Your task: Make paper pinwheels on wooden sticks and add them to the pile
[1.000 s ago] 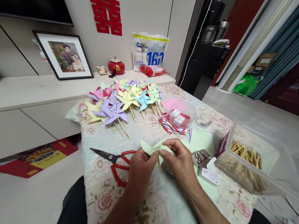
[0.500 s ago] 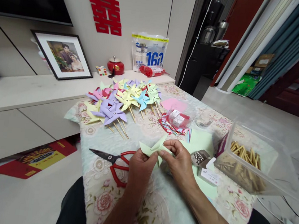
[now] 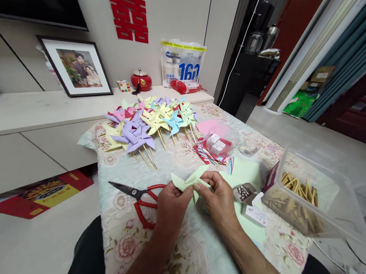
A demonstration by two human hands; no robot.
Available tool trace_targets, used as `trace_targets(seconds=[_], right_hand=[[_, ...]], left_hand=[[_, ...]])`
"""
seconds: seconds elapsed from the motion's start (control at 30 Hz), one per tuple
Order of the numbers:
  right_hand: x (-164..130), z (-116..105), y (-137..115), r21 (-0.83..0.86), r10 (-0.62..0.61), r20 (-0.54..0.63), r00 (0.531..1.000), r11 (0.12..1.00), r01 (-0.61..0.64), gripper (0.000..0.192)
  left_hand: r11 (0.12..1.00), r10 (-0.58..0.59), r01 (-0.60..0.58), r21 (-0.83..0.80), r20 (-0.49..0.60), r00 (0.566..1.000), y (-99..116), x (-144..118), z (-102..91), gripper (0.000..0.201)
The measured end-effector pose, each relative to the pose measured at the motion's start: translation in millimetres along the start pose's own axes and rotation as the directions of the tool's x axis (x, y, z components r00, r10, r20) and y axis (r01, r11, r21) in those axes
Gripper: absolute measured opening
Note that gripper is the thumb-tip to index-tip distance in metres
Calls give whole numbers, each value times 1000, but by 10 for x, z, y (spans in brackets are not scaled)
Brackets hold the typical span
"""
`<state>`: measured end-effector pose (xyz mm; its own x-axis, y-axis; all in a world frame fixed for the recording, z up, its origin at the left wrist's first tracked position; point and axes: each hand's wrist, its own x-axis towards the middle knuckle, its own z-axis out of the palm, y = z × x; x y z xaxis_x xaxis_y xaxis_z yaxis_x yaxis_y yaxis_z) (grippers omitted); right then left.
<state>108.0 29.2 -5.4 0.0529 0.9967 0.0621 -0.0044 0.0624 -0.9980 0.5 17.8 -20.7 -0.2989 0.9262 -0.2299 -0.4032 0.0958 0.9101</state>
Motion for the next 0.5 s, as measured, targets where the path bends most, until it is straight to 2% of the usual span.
trace_targets(seconds=[0.13,0.33,0.5], right_hand=[[1,1,-2,7,4,-15,1000,1000,-4,21],[2,7,-3,18,0,-31,1000,1000,1,19],[-4,13,-12,31,1,-38,999,1000,0,19]], left_hand=[[1000,-13,13,-9,6,1000,41,-31,5,31],[1000,-17,17,-27,-11,1000,-57,35,-3,35],[999,-10,11,-45,24,1000,-71,36,-10,34]])
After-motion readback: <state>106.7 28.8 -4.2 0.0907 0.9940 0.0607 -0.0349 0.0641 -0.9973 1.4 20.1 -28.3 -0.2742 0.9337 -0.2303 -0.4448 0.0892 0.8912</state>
